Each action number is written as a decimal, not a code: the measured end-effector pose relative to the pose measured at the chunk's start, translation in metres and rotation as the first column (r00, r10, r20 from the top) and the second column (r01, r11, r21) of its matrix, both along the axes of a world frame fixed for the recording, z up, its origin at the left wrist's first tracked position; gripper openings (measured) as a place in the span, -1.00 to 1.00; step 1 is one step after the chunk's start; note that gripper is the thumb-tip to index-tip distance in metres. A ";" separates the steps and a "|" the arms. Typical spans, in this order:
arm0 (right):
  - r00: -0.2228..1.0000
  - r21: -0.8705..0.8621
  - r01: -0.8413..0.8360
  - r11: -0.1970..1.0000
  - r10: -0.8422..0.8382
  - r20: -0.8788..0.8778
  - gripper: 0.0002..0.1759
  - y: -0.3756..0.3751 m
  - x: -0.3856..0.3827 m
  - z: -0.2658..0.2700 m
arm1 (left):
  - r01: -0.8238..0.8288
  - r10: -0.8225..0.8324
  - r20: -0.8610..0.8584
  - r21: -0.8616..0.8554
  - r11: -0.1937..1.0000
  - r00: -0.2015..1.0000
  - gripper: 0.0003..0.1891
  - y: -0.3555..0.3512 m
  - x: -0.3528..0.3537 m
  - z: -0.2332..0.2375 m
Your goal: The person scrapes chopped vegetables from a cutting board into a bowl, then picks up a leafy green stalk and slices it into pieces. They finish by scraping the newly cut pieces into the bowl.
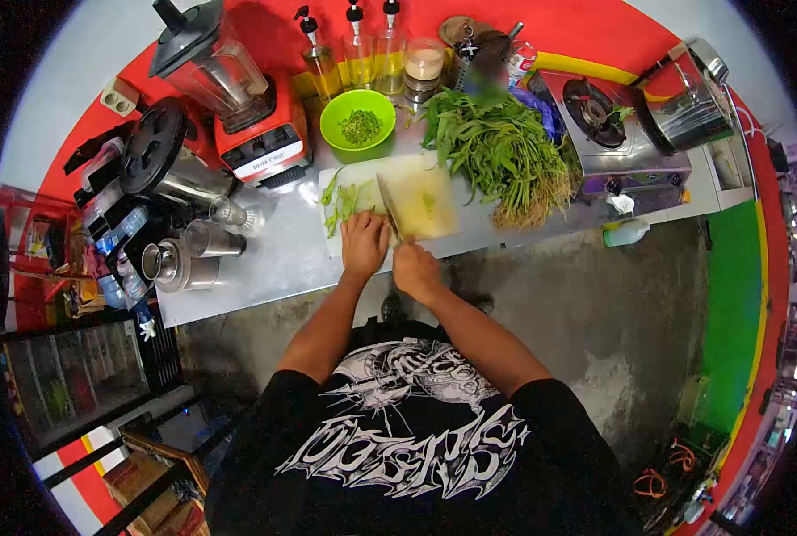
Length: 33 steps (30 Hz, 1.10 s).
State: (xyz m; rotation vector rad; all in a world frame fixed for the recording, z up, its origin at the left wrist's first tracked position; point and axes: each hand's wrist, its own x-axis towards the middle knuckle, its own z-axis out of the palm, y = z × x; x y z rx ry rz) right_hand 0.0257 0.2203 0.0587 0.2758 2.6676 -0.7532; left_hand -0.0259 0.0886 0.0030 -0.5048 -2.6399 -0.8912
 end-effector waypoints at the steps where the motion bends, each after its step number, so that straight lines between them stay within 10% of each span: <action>1: 1.000 -0.002 -0.003 1.000 0.003 -0.002 -0.53 0.000 -0.001 -0.002 | -0.006 0.007 0.009 -0.040 0.999 1.000 -0.81 0.000 0.000 -0.001; 11: 0.986 0.068 -0.168 0.983 0.167 0.017 -0.57 0.027 -0.022 -0.039 | 0.027 -0.026 -0.019 0.047 0.999 0.999 -0.87 -0.004 0.002 -0.003; 13: 0.998 0.028 0.048 0.998 -0.049 0.045 -0.56 0.023 -0.010 0.008 | -0.015 0.015 -0.006 0.065 0.998 1.000 -0.90 -0.005 0.003 -0.001; 21: 0.965 -0.102 -0.230 0.968 0.213 -0.155 -0.53 0.059 0.006 -0.015 | -0.035 0.042 -0.012 0.338 0.940 0.999 -0.84 -0.012 -0.002 -0.015; 25: 0.966 -0.149 -0.209 0.966 0.180 -0.188 -0.50 0.076 0.018 -0.030 | -0.284 0.339 -0.030 0.480 0.830 0.940 -0.82 -0.036 -0.013 -0.006; 33: 0.978 -0.145 -0.024 0.989 -0.007 -0.209 -0.47 0.104 0.019 -0.046 | -0.415 0.410 0.076 0.251 0.874 0.909 -0.80 -0.054 0.001 -0.001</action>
